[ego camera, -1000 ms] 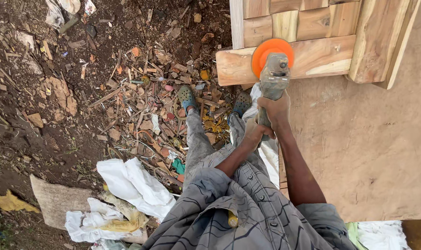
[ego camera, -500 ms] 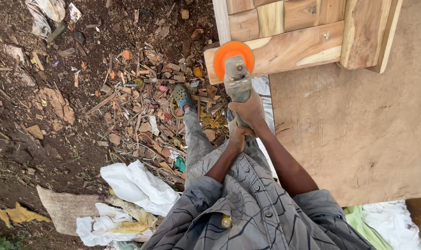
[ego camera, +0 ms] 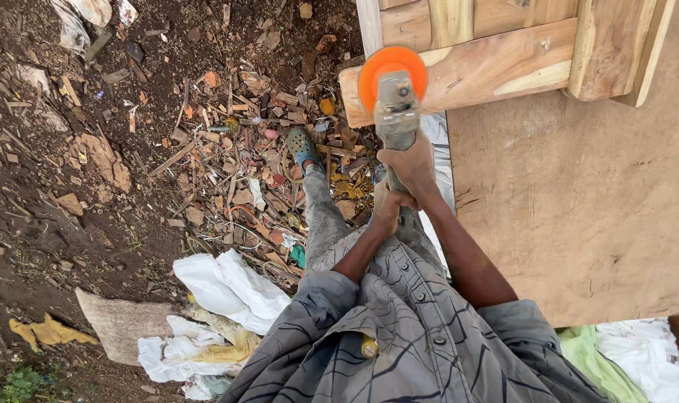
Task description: The person uses an angle grinder with an orange sanding disc to smooth the surface of a wooden decorative panel featuring a heart and geometric patterns. The person moves the tool across the panel's surface and edges while another person works nearby.
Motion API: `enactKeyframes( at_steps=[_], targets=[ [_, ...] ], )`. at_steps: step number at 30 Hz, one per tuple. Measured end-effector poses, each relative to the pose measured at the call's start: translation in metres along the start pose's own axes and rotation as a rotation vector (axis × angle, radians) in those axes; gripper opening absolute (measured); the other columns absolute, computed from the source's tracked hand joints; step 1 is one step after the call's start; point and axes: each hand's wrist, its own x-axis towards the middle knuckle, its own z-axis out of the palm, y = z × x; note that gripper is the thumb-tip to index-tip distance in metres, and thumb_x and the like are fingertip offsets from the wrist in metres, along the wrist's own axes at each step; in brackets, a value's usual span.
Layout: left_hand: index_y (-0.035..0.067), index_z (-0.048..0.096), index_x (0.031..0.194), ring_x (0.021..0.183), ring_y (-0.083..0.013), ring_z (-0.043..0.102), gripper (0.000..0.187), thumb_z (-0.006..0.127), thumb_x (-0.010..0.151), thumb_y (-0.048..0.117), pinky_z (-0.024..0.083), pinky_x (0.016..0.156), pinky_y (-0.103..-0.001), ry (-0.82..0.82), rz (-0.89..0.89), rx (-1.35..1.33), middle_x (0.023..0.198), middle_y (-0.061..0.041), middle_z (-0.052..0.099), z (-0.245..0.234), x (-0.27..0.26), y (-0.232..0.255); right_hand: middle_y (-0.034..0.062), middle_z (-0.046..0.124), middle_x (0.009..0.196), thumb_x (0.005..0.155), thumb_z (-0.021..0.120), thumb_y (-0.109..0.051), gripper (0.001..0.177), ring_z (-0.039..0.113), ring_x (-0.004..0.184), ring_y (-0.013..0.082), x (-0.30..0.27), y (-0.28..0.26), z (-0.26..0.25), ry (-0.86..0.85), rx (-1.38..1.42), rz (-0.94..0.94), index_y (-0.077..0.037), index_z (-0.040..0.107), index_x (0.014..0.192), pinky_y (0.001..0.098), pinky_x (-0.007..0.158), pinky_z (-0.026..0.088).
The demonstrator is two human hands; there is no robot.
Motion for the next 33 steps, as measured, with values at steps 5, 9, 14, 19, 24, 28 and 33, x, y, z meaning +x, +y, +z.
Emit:
enactKeyframes(
  at_steps=[5, 9, 14, 19, 24, 28, 33],
  targets=[
    [0.000, 0.072, 0.077, 0.082, -0.0209, 0.068, 0.023, 0.055, 0.076, 0.015, 0.053, 0.080, -0.032, 0.031, -0.081, -0.261, 0.087, -0.013, 0.073, -0.068, -0.014, -0.054, 0.0182, 0.075, 0.101, 0.063, 0.083, -0.030, 0.074, 0.069, 0.099, 0.0416, -0.030, -0.026, 0.041, -0.188, -0.261, 0.137, -0.013, 0.057, 0.130, 0.0494, 0.087, 0.053],
    [0.001, 0.077, 0.080, 0.086, -0.0148, 0.069, 0.032, 0.052, 0.090, 0.020, 0.053, 0.081, -0.025, -0.076, 0.023, 0.420, 0.089, -0.010, 0.076, -0.055, -0.027, -0.070, 0.0177, 0.075, 0.107, 0.063, 0.079, -0.026, 0.079, 0.070, 0.102, 0.0382, -0.043, -0.015, 0.014, -0.104, -0.118, 0.079, -0.013, 0.054, 0.137, 0.0466, 0.088, 0.054],
    [-0.002, 0.070, 0.085, 0.073, -0.0192, 0.068, 0.019, 0.062, 0.068, 0.005, 0.054, 0.067, -0.030, -0.080, -0.057, 0.076, 0.082, -0.010, 0.073, 0.032, -0.014, -0.030, 0.0116, 0.075, 0.105, 0.066, 0.079, -0.020, 0.061, 0.074, 0.095, 0.0249, -0.024, 0.031, -0.045, 0.050, 0.067, 0.108, -0.005, 0.063, 0.122, 0.0373, 0.085, 0.057],
    [-0.005, 0.065, 0.088, 0.061, -0.0229, 0.065, 0.033, 0.069, 0.055, -0.006, 0.052, 0.056, -0.033, -0.133, -0.093, 0.180, 0.075, -0.012, 0.069, 0.116, 0.012, 0.021, 0.0049, 0.072, 0.097, 0.069, 0.077, -0.015, 0.049, 0.069, 0.083, 0.0158, 0.001, 0.053, -0.103, 0.206, 0.277, 0.104, -0.003, 0.067, 0.115, 0.0329, 0.076, 0.057],
    [-0.001, 0.063, 0.091, 0.061, -0.0228, 0.067, 0.035, 0.064, 0.056, -0.002, 0.054, 0.059, -0.033, -0.196, -0.107, 0.065, 0.073, -0.011, 0.069, 0.162, 0.036, 0.036, 0.0044, 0.066, 0.084, 0.066, 0.074, -0.010, 0.042, 0.066, 0.064, 0.0158, 0.032, 0.045, -0.146, 0.190, 0.432, 0.148, -0.003, 0.063, 0.106, 0.0331, 0.058, 0.057],
    [-0.003, 0.065, 0.089, 0.060, -0.0217, 0.066, 0.029, 0.063, 0.061, 0.002, 0.053, 0.060, -0.032, -0.175, -0.064, 0.118, 0.073, -0.012, 0.070, 0.176, 0.056, 0.045, 0.0046, 0.068, 0.084, 0.066, 0.074, -0.010, 0.043, 0.067, 0.065, 0.0154, 0.054, 0.033, -0.159, 0.176, 0.400, 0.091, -0.003, 0.064, 0.107, 0.0321, 0.059, 0.057],
    [-0.005, 0.066, 0.088, 0.061, -0.0214, 0.066, 0.029, 0.064, 0.059, 0.000, 0.053, 0.060, -0.031, -0.157, -0.064, 0.212, 0.074, -0.013, 0.070, 0.189, 0.062, 0.047, 0.0050, 0.068, 0.084, 0.066, 0.073, -0.011, 0.043, 0.067, 0.065, 0.0158, 0.055, 0.026, -0.172, 0.211, 0.390, 0.095, -0.001, 0.065, 0.107, 0.0327, 0.059, 0.057]
  ],
)
